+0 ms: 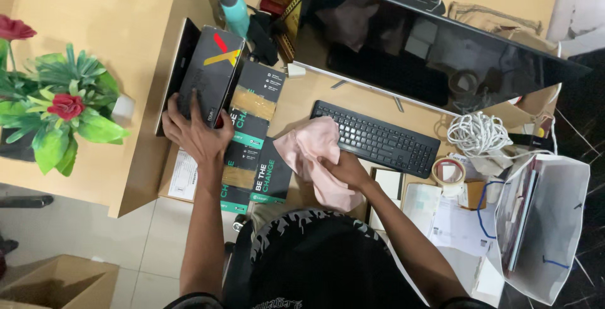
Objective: The person unboxes multiple electronic products, removing them from their packaging and using a cloth to wipe various items, including mobile devices and boxes, before placing some items into a bag.
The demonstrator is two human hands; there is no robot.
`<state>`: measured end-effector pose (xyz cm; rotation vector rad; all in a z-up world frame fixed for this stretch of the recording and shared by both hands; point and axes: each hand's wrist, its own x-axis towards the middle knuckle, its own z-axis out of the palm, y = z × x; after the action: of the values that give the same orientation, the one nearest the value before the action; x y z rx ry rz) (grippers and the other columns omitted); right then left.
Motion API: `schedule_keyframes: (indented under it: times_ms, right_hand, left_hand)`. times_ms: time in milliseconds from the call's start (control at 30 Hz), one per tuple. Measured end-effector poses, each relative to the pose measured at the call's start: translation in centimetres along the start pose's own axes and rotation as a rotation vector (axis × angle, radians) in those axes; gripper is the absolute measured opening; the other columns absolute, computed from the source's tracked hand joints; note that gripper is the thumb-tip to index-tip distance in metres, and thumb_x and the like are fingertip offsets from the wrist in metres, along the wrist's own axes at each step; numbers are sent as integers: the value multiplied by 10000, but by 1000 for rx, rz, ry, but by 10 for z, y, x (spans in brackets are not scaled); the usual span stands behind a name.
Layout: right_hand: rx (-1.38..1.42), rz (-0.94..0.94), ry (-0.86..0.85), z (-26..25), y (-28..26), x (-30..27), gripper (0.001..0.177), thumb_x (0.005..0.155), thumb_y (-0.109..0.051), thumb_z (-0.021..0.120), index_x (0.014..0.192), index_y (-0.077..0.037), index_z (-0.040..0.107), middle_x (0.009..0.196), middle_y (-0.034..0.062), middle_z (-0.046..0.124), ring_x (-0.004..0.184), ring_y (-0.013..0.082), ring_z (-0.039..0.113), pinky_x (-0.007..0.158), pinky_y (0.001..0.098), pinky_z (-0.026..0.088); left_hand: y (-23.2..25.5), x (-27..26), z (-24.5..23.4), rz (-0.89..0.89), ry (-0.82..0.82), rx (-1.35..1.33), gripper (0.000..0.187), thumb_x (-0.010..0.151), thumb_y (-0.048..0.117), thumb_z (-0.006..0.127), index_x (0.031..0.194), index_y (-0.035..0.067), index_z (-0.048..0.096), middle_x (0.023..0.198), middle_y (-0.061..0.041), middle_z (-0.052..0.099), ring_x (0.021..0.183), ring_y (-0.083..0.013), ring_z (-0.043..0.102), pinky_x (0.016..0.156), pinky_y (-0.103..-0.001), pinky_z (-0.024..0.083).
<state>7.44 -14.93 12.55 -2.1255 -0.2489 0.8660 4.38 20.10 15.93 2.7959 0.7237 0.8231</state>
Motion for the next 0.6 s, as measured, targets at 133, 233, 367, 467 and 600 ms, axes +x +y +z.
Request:
schedule_keyframes:
  times_ms: [133, 233, 367, 467, 600]
  right_hand:
    - [14, 173, 6, 2, 11, -14, 523, 881, -519, 634, 1143, -80, 746, 970, 201, 773, 908, 362, 771, 839, 425, 580]
    - [-147, 237, 43, 8, 23, -27, 593, 880, -574, 666, 1002, -3, 771, 918, 252, 755, 899, 405, 752, 851, 451, 586]
    - [-128, 275, 108, 19, 35, -47, 569, 816, -551, 675, 993, -19, 771, 927, 272, 739, 891, 436, 733, 844, 480, 578]
    - [-80, 289, 168, 21, 47, -66, 515, 779, -485, 700, 962, -11, 785, 948, 264, 749, 898, 436, 723, 845, 493, 567]
    - [86, 309, 331, 30, 72, -90, 510, 764, -451, 733, 1002, -2, 772, 941, 273, 746, 899, 425, 733, 828, 469, 579]
  left_hand:
    - [16, 3, -1, 66, -86, -128, 810, 841, 417, 791, 1551, 135, 518, 1585, -175, 410, 1457, -464, 308, 1206, -638, 247]
    - [43, 14, 1, 176, -252, -298, 809, 931, 449, 718, 1653, 200, 452, 1708, -182, 322, 1592, -482, 196, 1306, -665, 173]
    - [73, 16, 10, 316, -528, -192, 885, 816, 622, 692, 1584, 277, 418, 1672, -191, 264, 1519, -538, 51, 1142, -787, -19]
    - [67, 11, 21, 339, -530, -123, 878, 855, 605, 664, 1633, 299, 399, 1706, -209, 232, 1536, -556, 31, 1136, -799, -42]
    - [69, 18, 39, 295, -497, -107, 865, 889, 547, 683, 1666, 268, 423, 1730, -219, 232, 1551, -576, 13, 1143, -805, -19]
